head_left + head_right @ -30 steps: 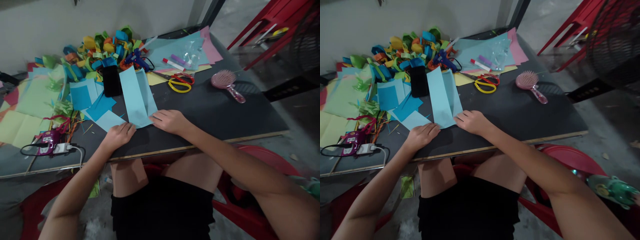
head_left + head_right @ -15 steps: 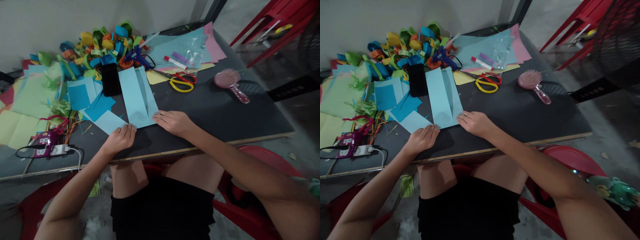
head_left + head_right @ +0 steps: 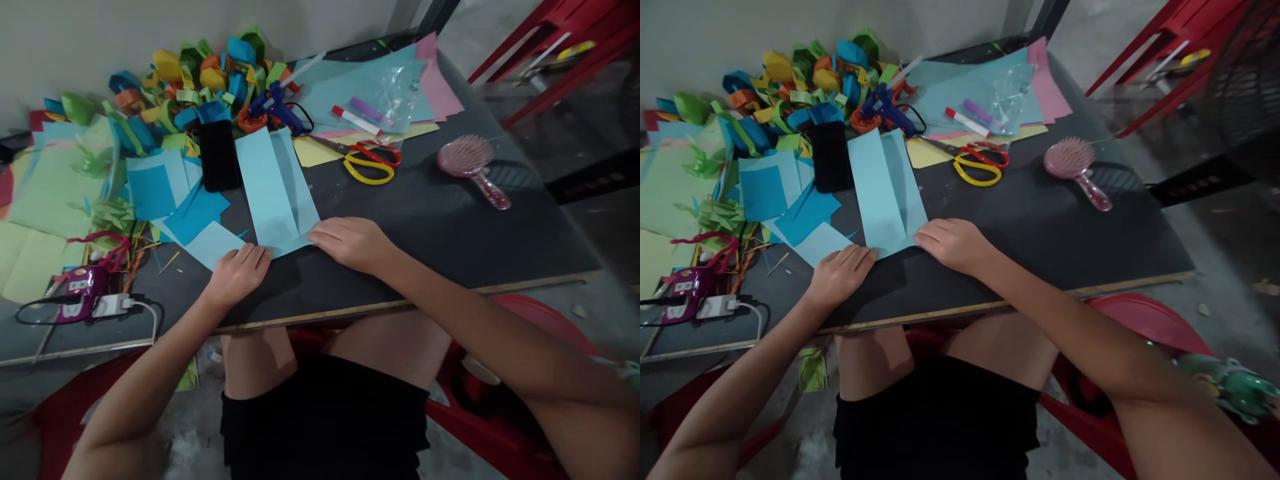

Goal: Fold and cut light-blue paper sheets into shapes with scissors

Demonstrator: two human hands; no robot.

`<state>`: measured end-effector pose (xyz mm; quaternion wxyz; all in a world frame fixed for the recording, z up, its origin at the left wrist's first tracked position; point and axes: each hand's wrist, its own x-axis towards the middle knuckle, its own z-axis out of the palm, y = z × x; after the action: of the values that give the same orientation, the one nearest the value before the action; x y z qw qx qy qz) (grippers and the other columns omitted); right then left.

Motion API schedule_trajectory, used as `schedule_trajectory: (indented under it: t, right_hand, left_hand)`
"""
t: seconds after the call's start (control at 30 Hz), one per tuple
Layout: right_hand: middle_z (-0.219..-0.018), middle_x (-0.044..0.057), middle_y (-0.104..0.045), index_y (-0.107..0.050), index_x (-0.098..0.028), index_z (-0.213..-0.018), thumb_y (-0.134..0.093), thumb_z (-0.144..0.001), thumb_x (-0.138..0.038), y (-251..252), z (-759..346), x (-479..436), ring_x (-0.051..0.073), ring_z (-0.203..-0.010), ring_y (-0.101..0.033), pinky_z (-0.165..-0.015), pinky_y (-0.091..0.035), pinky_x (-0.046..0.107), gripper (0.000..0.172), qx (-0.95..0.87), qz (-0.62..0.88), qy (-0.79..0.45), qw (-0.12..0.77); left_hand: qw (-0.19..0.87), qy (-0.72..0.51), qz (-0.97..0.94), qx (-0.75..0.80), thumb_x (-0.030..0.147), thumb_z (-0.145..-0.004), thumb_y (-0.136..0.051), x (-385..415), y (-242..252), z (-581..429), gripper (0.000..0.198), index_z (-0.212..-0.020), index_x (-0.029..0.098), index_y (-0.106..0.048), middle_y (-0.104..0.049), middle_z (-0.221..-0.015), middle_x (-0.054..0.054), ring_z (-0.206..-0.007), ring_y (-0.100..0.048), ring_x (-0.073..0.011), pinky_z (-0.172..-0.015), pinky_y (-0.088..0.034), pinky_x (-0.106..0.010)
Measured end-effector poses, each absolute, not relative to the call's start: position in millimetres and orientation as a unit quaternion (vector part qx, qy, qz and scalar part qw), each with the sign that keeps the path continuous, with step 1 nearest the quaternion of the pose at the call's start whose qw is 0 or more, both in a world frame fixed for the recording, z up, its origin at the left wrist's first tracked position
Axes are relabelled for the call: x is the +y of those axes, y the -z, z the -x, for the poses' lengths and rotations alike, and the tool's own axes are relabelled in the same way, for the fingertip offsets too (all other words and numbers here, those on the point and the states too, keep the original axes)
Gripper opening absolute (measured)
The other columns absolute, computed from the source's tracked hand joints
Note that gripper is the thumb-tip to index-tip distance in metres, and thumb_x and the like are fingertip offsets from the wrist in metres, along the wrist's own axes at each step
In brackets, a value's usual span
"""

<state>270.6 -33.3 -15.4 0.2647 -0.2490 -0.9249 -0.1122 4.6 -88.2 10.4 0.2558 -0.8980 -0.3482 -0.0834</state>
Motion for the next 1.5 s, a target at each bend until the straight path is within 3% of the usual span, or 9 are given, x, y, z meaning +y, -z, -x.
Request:
schedule_trajectory:
  t: [0.23, 0.47, 0.7, 0.97, 1.1, 1.3, 1.4, 1.5]
  right_hand:
    - [-0.101, 0.006, -0.076, -0.072, -0.016, -0.098, -0.049, -0.096, -0.016, 15.2, -273.3, -35.8, 0.018, -0.094, -0.069, -0.072, -0.052, 0.030, 0.023, -0.931, 0.238, 0.117, 0.252]
    - [-0.104, 0.006, -0.075, -0.072, -0.016, -0.101, -0.048, -0.097, -0.015, 14.2, -274.4, -38.2, 0.019, -0.096, -0.068, -0.068, -0.050, 0.030, 0.024, -0.934, 0.244, 0.110, 0.239]
    - [-0.101, 0.008, -0.075, -0.072, -0.016, -0.102, -0.047, -0.097, -0.014, 15.6, -274.0, -37.8, 0.019, -0.097, -0.066, -0.073, -0.050, 0.031, 0.026, -0.933, 0.252, 0.074, 0.247]
    - [-0.094, 0.007, -0.074, -0.073, -0.018, -0.091, -0.046, -0.099, -0.026, 12.5, -269.7, -26.4, 0.019, -0.089, -0.064, -0.078, -0.050, 0.032, 0.029, -0.918, 0.314, -0.044, 0.237]
    - [-0.096, 0.008, -0.073, -0.072, -0.017, -0.092, -0.043, -0.099, -0.030, 9.0, -266.5, -13.3, 0.021, -0.091, -0.063, -0.077, -0.048, 0.033, 0.032, -0.914, 0.332, -0.114, 0.202]
    - [-0.101, 0.008, -0.072, -0.068, -0.020, -0.103, -0.043, -0.099, -0.032, 5.0, -259.8, 1.4, 0.023, -0.096, -0.063, -0.070, -0.044, 0.031, 0.028, -0.901, 0.381, -0.148, 0.147]
    - [-0.104, 0.008, -0.072, -0.060, -0.022, -0.119, -0.048, -0.096, -0.035, 3.2, -257.8, 2.3, 0.022, -0.086, -0.064, -0.062, -0.040, 0.029, 0.028, -0.880, 0.429, -0.148, 0.140]
    - [-0.096, 0.007, -0.071, -0.058, -0.023, -0.117, -0.051, -0.094, -0.037, 2.9, -256.8, 0.9, 0.021, -0.079, -0.063, -0.058, -0.036, 0.028, 0.028, -0.870, 0.453, -0.143, 0.135]
  left_hand:
    - [0.270, 0.075, 0.898, -0.338, 0.010, -0.095, -0.046, -91.5, -7.3, -5.6, 0.021, -0.100, 0.012, -0.066, -0.071, -0.085, -0.006, -0.080, -0.065, -0.0168, -0.056, -0.046, -0.028]
    - [0.190, 0.081, 0.902, -0.380, 0.011, -0.095, -0.046, -91.1, -4.7, -2.8, 0.021, -0.103, 0.016, -0.065, -0.072, -0.092, -0.007, -0.084, -0.065, -0.0190, -0.062, -0.049, -0.030]
    - [0.161, 0.100, 0.897, -0.400, 0.021, -0.096, -0.050, -89.0, 3.0, 0.8, 0.018, -0.104, 0.017, -0.066, -0.072, -0.095, -0.006, -0.084, -0.065, -0.0194, -0.065, -0.051, -0.031]
    - [-0.029, 0.164, 0.851, -0.497, 0.031, -0.098, -0.045, -78.9, 1.7, -2.5, 0.027, -0.096, 0.016, -0.068, -0.068, -0.092, -0.010, -0.090, -0.062, -0.0218, -0.078, -0.052, -0.036]
    - [-0.094, 0.166, 0.817, -0.544, 0.031, -0.097, -0.046, -71.4, -3.0, -5.0, 0.029, -0.083, 0.017, -0.066, -0.067, -0.086, -0.009, -0.091, -0.060, -0.0229, -0.079, -0.051, -0.036]
    - [-0.060, 0.110, 0.796, -0.592, 0.034, -0.097, -0.045, -62.7, -9.6, -8.8, 0.036, -0.069, 0.018, -0.060, -0.063, -0.072, -0.008, -0.080, -0.060, -0.0227, -0.067, -0.048, -0.034]
    - [-0.029, 0.087, 0.793, -0.603, 0.034, -0.096, -0.045, -60.3, -9.4, -12.4, 0.038, -0.066, 0.018, -0.060, -0.061, -0.067, -0.008, -0.073, -0.059, -0.0220, -0.059, -0.047, -0.032]
    - [0.018, 0.078, 0.790, -0.608, 0.033, -0.097, -0.042, -59.3, -7.9, -19.9, 0.040, -0.067, 0.016, -0.063, -0.061, -0.066, -0.010, -0.073, -0.059, -0.0228, -0.055, -0.046, -0.031]
